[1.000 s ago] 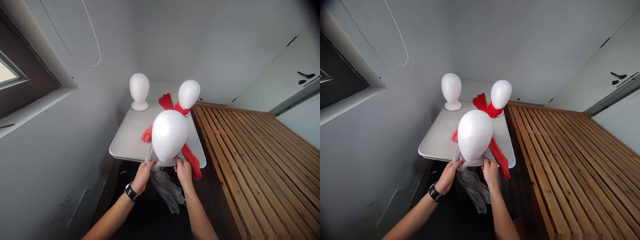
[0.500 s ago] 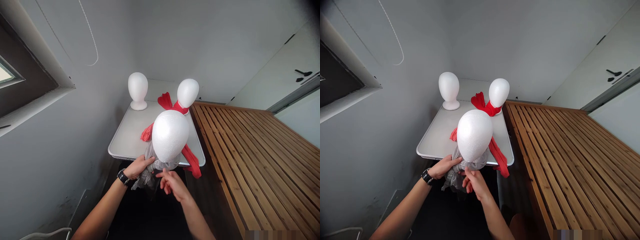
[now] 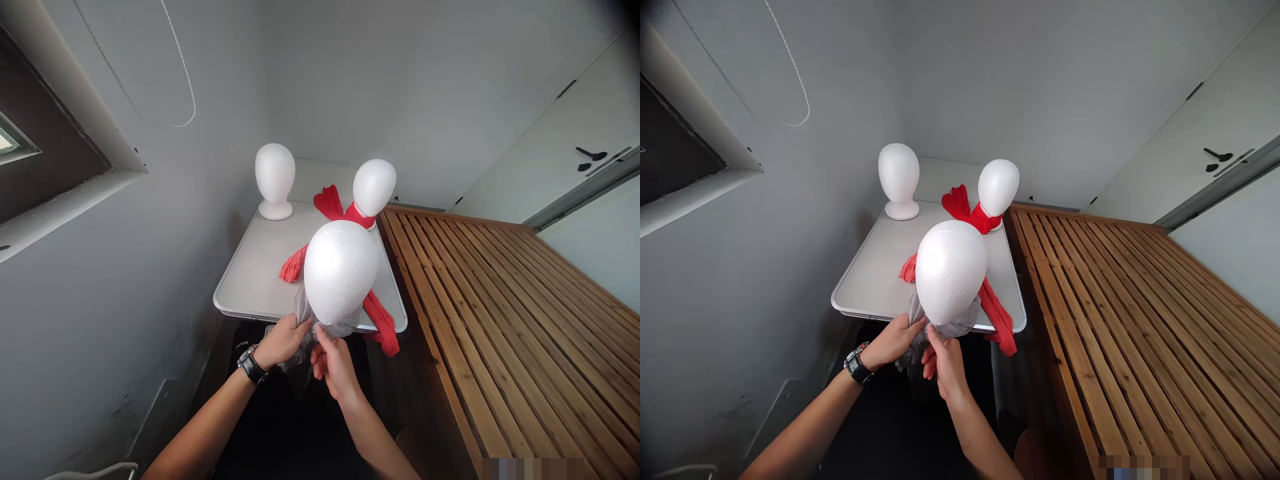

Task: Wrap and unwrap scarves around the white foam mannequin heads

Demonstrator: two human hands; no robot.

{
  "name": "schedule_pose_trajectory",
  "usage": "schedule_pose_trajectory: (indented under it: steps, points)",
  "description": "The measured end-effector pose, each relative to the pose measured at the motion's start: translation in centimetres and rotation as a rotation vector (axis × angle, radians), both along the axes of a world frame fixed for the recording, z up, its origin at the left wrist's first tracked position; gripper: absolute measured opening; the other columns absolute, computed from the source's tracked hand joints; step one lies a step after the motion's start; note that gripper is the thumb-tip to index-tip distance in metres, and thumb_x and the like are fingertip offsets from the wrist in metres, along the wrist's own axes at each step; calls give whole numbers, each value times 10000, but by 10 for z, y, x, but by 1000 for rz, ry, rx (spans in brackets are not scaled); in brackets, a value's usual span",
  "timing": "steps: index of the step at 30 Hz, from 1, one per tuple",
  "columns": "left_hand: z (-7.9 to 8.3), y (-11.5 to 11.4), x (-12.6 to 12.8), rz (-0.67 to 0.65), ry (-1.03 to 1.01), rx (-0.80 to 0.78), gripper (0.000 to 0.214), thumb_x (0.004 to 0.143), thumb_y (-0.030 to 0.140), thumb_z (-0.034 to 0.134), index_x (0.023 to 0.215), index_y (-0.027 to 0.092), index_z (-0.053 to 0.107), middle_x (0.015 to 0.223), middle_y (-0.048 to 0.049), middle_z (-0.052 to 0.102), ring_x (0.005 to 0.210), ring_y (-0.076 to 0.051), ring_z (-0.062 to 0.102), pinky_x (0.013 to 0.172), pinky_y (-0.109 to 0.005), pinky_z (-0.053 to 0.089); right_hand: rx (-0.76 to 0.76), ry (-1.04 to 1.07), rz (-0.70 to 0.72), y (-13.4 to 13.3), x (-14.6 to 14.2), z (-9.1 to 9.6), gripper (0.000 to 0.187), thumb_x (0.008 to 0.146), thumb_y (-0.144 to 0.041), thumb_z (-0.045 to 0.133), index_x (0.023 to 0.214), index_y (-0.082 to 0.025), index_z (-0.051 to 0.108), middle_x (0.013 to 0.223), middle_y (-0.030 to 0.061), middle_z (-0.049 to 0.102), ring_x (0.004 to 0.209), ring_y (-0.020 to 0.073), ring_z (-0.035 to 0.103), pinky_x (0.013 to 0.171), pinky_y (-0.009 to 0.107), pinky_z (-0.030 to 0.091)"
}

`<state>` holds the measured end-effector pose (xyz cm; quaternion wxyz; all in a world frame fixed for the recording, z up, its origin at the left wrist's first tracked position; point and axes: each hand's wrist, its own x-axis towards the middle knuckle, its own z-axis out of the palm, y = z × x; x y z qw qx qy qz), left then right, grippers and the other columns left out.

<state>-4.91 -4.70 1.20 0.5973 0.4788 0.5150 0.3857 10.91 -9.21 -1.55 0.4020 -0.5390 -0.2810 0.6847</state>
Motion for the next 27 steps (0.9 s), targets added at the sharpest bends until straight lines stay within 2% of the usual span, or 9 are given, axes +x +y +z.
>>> schedule_pose_trajectory:
  steps: [3, 8, 12, 15, 17, 19, 21, 24, 27]
  points:
    - [-3, 1, 1, -97, 139, 93, 354, 909, 526, 693, 863, 186, 781, 913, -77, 769, 868, -260, 653, 823, -306, 494, 29, -55, -163, 3, -5, -4, 592, 836, -636, 732, 511, -176, 548, 476, 0, 496, 368, 95, 432, 382, 230, 275]
    - [-12, 9, -9, 17, 119, -11, 395, 901, 561, 662, 788, 186, 714, 779, -76, 731, 734, -239, 627, 701, -309, 469, 75, -54, -429, 6, 14, -8, 444, 846, -511, 668, 565, -203, 516, 497, -16, 496, 418, 102, 458, 403, 228, 350]
    - [-15, 14, -24, 133, 156, 35, 357, 875, 530, 690, 836, 180, 746, 902, -86, 759, 862, -256, 643, 774, -311, 475, 80, -5, -622, 5, 43, -9, 273, 835, -446, 690, 749, -216, 571, 580, -33, 559, 481, 117, 527, 430, 228, 424]
    - [-13, 15, -32, 156, 123, -4, 350, 872, 519, 694, 874, 176, 763, 915, -100, 760, 857, -255, 652, 763, -317, 484, 115, 79, -678, 8, 62, -11, 193, 820, -378, 704, 914, -232, 619, 726, -38, 658, 550, 112, 587, 456, 215, 466]
    - [-11, 17, -33, 158, 87, -31, 341, 878, 505, 687, 892, 172, 762, 905, -104, 758, 840, -248, 660, 750, -318, 490, 148, 176, -696, 13, 71, -10, 256, 815, -363, 708, 1035, -249, 644, 896, -29, 731, 647, 120, 657, 480, 208, 491]
    - [-10, 19, -32, 180, 60, -31, 324, 867, 480, 699, 907, 165, 760, 923, -103, 763, 851, -247, 668, 755, -317, 497, 183, 265, -698, 19, 77, -8, 329, 821, -365, 700, 1129, -258, 651, 1056, -9, 759, 814, 148, 726, 575, 229, 566]
    - [-9, 24, -31, 195, 38, -31, 320, 859, 466, 705, 934, 159, 760, 942, -99, 768, 860, -246, 675, 763, -317, 505, 199, 335, -690, 26, 81, -5, 353, 827, -356, 685, 1163, -252, 659, 1129, 8, 761, 974, 176, 745, 750, 293, 637]
    - [-6, 32, -31, 215, -15, -78, 339, 877, 480, 661, 945, 157, 738, 919, -93, 766, 813, -230, 685, 739, -320, 519, 179, 412, -664, 35, 91, 0, 267, 827, -342, 658, 1073, -241, 677, 990, 6, 754, 989, 195, 741, 939, 392, 639]
    - [-4, 39, -38, 295, -53, -117, 332, 872, 475, 632, 898, 153, 708, 879, -96, 756, 768, -210, 693, 711, -317, 530, 180, 452, -638, 42, 115, 1, 117, 816, -349, 665, 825, -248, 605, 624, -61, 554, 645, 159, 638, 915, 422, 646]
